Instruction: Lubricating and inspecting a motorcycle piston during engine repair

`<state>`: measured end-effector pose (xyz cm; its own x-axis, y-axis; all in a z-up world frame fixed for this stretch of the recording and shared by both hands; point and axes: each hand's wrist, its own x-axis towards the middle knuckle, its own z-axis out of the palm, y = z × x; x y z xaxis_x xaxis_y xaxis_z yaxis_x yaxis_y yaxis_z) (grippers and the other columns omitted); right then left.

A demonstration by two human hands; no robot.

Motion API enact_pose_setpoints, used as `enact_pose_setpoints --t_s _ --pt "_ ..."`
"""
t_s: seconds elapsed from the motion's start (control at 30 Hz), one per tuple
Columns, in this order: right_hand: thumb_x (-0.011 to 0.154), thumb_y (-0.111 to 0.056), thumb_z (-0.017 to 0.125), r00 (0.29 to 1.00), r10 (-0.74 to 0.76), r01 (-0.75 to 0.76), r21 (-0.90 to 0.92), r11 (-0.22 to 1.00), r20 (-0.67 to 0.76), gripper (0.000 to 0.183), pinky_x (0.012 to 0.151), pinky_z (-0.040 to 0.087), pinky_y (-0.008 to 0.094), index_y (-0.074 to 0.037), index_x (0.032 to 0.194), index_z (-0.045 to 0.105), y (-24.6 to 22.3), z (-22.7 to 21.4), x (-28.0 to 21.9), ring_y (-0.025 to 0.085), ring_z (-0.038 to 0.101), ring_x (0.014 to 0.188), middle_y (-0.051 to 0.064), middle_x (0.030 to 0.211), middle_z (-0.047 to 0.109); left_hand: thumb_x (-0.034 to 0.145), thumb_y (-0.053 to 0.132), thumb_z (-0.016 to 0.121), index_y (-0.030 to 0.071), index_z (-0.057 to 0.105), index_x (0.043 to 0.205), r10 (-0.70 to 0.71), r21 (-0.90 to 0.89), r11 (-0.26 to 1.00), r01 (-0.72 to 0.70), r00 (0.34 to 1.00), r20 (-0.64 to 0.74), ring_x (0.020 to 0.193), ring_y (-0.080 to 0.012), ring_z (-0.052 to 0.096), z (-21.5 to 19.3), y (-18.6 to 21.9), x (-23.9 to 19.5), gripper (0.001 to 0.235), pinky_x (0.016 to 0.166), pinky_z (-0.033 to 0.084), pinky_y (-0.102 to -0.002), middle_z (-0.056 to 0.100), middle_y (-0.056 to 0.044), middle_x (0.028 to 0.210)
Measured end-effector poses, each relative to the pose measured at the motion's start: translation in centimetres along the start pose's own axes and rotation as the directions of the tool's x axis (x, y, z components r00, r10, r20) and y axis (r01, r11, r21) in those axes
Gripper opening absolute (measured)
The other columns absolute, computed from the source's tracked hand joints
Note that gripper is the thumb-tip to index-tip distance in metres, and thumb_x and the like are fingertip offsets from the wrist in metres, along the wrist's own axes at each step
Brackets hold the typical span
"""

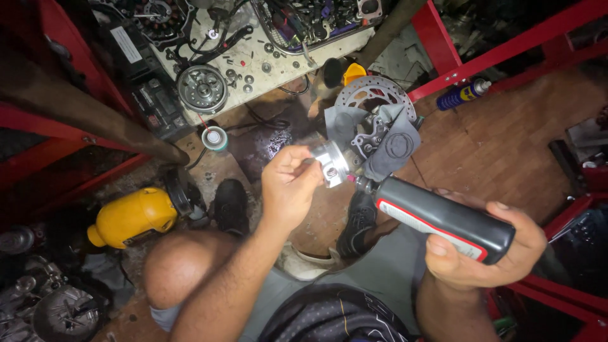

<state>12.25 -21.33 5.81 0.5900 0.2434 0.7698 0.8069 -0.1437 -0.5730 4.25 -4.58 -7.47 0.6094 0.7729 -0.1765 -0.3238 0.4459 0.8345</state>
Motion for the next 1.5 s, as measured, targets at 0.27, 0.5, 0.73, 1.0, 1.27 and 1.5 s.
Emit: enact_pose_setpoints --t_s 0.27,0.5,0.73,1.0,1.27,1.5 --pt "0.082 -0.045 0.073 0.998 -0.062 0.064 -0.08 0.995 0.028 0.068 0.058 0.055 0.043 0.009 0.114 0.045 0.7 0.5 0.4 0.042 0.071 0.069 0.02 0.087 0.052 0.088 0.0 0.073 0.004 0.065 0.096 -0.058 0.015 0.998 0.058 0.998 -0.011 0.061 -0.0147 0.066 0.4 0.5 -0.1 0.013 0.054 0.061 -0.028 0.074 -0.013 0.088" --pt "0.083 -0.042 0.072 0.995 -0.081 0.086 -0.107 0.99 0.058 0.067 0.058 0.053 0.041 0.011 0.114 0.046 0.9 0.5 0.4 0.042 0.072 0.07 0.022 0.088 0.054 0.086 -0.002 0.075 0.004 0.066 0.095 -0.061 0.002 0.998 0.061 0.997 -0.036 0.06 -0.0128 0.063 0.5 0.2 -0.1 0.015 0.053 0.057 -0.026 0.072 -0.012 0.083" --pt "0.08 -0.043 0.075 0.993 -0.085 0.096 -0.159 0.983 0.078 0.069 0.064 0.05 0.038 0.01 0.115 0.048 1.4 -0.1 0.0 0.039 0.071 0.069 0.021 0.088 0.056 0.086 -0.002 0.075 0.004 0.067 0.093 -0.077 0.077 0.994 0.08 0.996 -0.042 0.055 -0.0128 0.062 0.8 1.0 -0.2 0.012 0.053 0.051 -0.025 0.07 -0.01 0.071" --pt "0.078 -0.044 0.076 0.995 -0.08 0.09 -0.161 0.983 0.065 0.072 0.063 0.05 0.038 0.011 0.115 0.048 1.7 -0.4 -0.3 0.037 0.069 0.068 0.022 0.088 0.055 0.086 -0.002 0.076 0.006 0.067 0.093 -0.069 0.073 0.995 0.073 0.996 -0.048 0.055 -0.0122 0.062 0.8 0.8 -0.2 0.014 0.053 0.05 -0.024 0.069 -0.009 0.069" --pt "0.08 -0.037 0.077 0.997 -0.056 0.06 -0.064 0.996 0.06 0.066 0.058 0.056 0.042 0.009 0.114 0.045 1.1 0.4 -0.2 0.042 0.071 0.07 0.022 0.087 0.053 0.084 -0.002 0.079 0.007 0.068 0.094 -0.079 0.085 0.993 0.084 0.995 -0.058 0.057 -0.0126 0.063 0.7 0.8 -0.2 0.017 0.055 0.053 -0.024 0.07 -0.008 0.071" --pt "0.082 -0.039 0.075 0.995 -0.068 0.072 -0.049 0.996 0.076 0.066 0.061 0.059 0.046 0.008 0.115 0.043 1.1 0.3 -0.4 0.044 0.071 0.072 0.023 0.086 0.052 0.083 0.001 0.079 0.008 0.069 0.093 -0.095 0.148 0.984 0.104 0.993 -0.067 0.057 -0.0121 0.064 0.7 1.3 0.0 0.016 0.056 0.053 -0.024 0.071 -0.007 0.071"
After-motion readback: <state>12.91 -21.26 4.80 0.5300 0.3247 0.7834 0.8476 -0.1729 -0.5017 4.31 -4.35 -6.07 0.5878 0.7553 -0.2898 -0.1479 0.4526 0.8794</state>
